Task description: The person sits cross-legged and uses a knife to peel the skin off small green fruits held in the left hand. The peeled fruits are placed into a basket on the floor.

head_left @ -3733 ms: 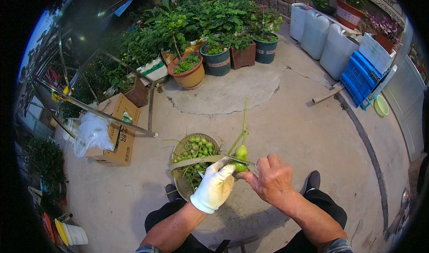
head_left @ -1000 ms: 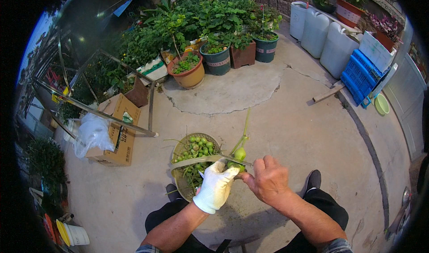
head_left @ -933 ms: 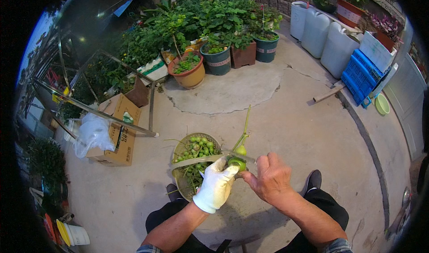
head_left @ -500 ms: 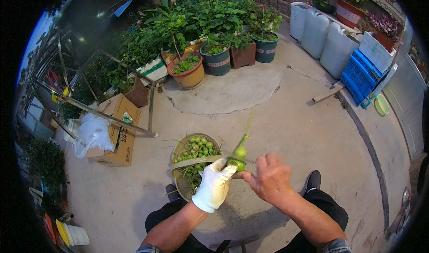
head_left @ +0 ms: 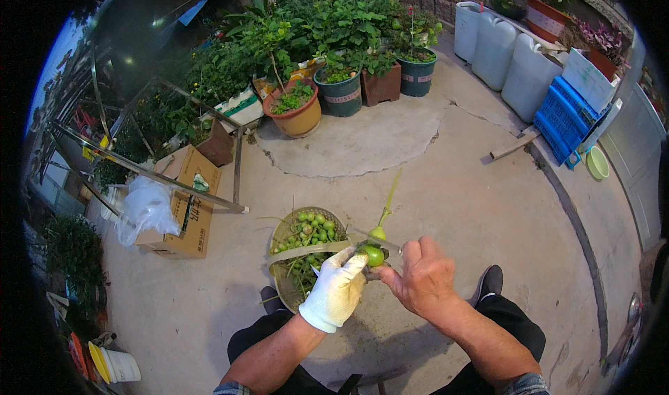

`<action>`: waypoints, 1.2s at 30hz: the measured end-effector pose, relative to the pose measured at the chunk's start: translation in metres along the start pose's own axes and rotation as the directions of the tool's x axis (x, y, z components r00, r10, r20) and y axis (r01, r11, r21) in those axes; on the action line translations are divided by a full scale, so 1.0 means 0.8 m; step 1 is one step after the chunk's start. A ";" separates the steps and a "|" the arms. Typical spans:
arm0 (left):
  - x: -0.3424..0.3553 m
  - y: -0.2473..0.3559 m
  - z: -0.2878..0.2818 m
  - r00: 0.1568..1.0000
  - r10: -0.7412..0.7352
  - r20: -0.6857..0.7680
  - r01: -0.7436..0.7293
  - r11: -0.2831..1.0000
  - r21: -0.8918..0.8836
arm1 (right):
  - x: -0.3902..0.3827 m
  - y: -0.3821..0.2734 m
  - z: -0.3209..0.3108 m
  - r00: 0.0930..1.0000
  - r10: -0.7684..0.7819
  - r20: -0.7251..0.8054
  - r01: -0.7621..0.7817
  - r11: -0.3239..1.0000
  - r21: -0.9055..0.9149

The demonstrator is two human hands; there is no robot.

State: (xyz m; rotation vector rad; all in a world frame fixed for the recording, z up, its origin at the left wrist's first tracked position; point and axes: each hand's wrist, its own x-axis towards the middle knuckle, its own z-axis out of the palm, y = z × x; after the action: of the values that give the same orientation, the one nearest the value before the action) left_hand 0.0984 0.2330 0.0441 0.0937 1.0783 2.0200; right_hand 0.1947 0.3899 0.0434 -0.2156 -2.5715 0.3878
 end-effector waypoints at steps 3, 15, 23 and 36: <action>0.001 -0.002 0.000 1.000 0.002 -0.001 -0.002 1.000 -0.027 | 0.000 0.000 -0.001 1.000 0.000 -0.004 0.000 1.000 0.003; 0.000 0.001 0.002 0.999 0.011 0.040 -0.009 0.999 -0.041 | 0.002 0.000 -0.002 0.999 0.018 0.040 -0.020 0.999 0.034; 0.000 0.001 0.006 0.999 0.048 0.007 -0.049 0.995 0.091 | 0.001 0.002 -0.002 0.993 0.026 0.117 -0.032 0.999 0.043; 0.003 0.002 -0.002 0.996 0.003 0.088 0.009 0.991 -0.134 | 0.002 0.002 -0.003 0.999 0.027 -0.026 -0.026 0.998 0.065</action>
State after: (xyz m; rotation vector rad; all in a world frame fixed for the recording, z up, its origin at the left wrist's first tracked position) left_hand 0.0953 0.2330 0.0432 0.1102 0.8844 2.0598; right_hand 0.1947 0.3923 0.0458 -0.2301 -2.5279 0.4744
